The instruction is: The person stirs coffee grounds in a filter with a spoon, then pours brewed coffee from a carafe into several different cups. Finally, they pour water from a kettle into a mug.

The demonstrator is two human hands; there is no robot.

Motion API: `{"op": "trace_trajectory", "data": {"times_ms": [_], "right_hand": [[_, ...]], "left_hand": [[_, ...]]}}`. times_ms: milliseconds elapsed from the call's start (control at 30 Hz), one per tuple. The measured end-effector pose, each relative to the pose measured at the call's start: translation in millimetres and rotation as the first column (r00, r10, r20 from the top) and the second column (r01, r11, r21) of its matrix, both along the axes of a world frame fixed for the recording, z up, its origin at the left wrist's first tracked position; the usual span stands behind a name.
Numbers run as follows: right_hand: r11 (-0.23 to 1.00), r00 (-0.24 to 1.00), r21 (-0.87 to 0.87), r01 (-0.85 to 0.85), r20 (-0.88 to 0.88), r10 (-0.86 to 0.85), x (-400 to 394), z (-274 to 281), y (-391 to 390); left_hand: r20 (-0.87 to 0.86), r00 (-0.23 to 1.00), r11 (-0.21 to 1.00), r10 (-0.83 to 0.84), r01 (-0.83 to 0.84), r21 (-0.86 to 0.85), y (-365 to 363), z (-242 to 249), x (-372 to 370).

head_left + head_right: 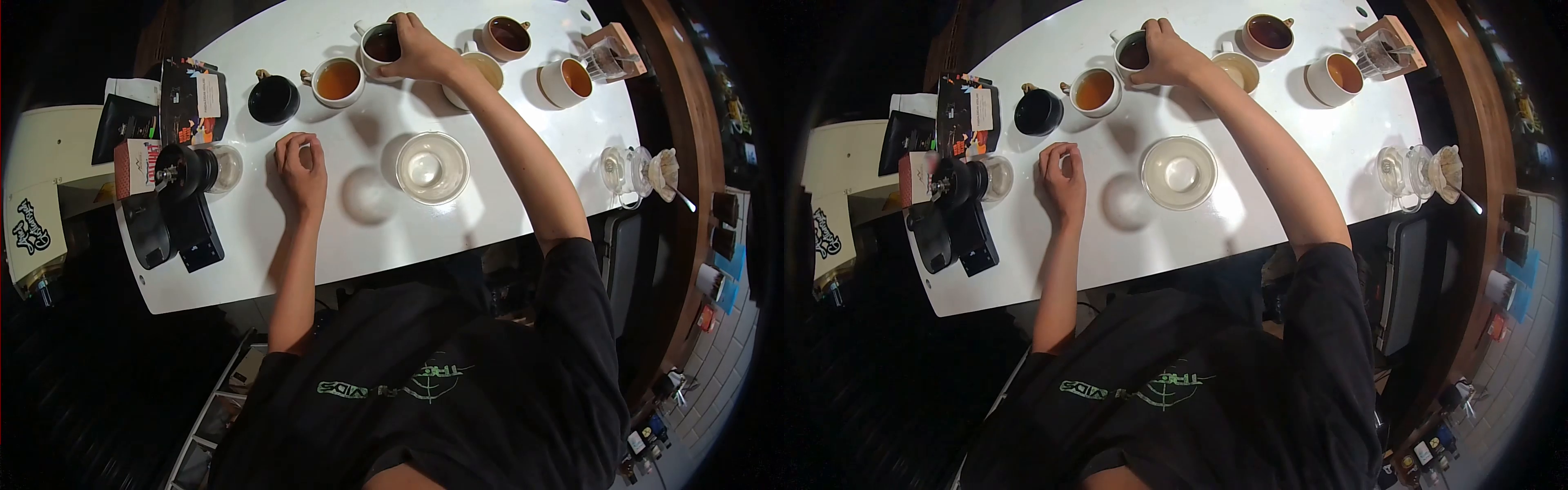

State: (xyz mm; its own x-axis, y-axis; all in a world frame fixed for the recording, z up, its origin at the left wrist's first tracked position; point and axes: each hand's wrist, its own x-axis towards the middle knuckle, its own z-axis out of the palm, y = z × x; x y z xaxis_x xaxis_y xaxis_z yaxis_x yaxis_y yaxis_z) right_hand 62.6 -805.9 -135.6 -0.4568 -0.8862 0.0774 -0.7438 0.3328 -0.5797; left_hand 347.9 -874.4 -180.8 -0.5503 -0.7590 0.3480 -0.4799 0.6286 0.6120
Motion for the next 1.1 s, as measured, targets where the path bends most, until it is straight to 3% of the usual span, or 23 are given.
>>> {"op": "trace_trajectory", "data": {"times_ms": [233,300,400,467,600,633,667,733,833,1000,1100], "right_hand": [[0.994,0.990,-0.034,0.106,-0.088,-0.109,4.0,66.0,64.7],[0.972,0.934,0.069,0.224,-0.299,-0.195,8.3,66.0,90.7],[0.964,0.855,-0.061,0.259,-0.450,-0.259,19.9,34.2,121.1],[0.952,0.896,0.076,0.298,-0.365,-0.252,25.4,33.7,127.3],[0.947,0.916,0.006,0.320,-0.259,-0.308,23.6,22.8,129.7],[0.940,0.938,0.116,0.320,-0.177,-0.298,22.8,28.5,128.5],[0.944,0.938,0.082,0.320,-0.163,-0.304,23.0,27.7,128.7],[0.937,0.932,0.093,0.337,-0.171,-0.319,23.4,27.4,129.4],[0.942,0.941,0.110,0.317,-0.156,-0.299,28.8,29.6,142.1],[0.947,0.952,0.141,0.289,-0.143,-0.269,43.3,35.4,168.0],[0.948,0.944,0.111,0.297,-0.182,-0.275,53.1,32.4,181.6]], "left_hand": [[0.074,0.997,1.000,0.013,-0.013,-0.002,1.8,4.6,0.7],[0.029,1.000,1.000,0.008,-0.008,0.023,2.2,-1.0,1.4],[-0.022,1.000,0.999,-0.018,0.018,0.032,-0.8,-8.6,0.9],[-0.032,0.998,0.998,-0.058,0.059,0.011,-2.6,-13.1,0.5],[-0.111,0.990,0.995,-0.090,0.094,0.032,-3.7,-21.7,0.6],[-0.093,0.993,0.996,-0.077,0.080,0.030,-5.4,-22.2,1.7],[-0.113,0.989,0.996,-0.091,0.092,0.007,-6.1,-22.8,3.2],[-0.150,0.985,0.984,-0.084,0.106,0.142,-4.7,-19.1,6.7],[-0.149,0.989,0.988,-0.007,0.030,0.148,6.4,-6.1,16.2],[-0.111,0.992,0.993,-0.056,0.067,0.097,43.7,32.4,43.6],[-0.253,0.960,0.953,-0.122,0.185,0.240,74.9,48.2,49.5]]}}
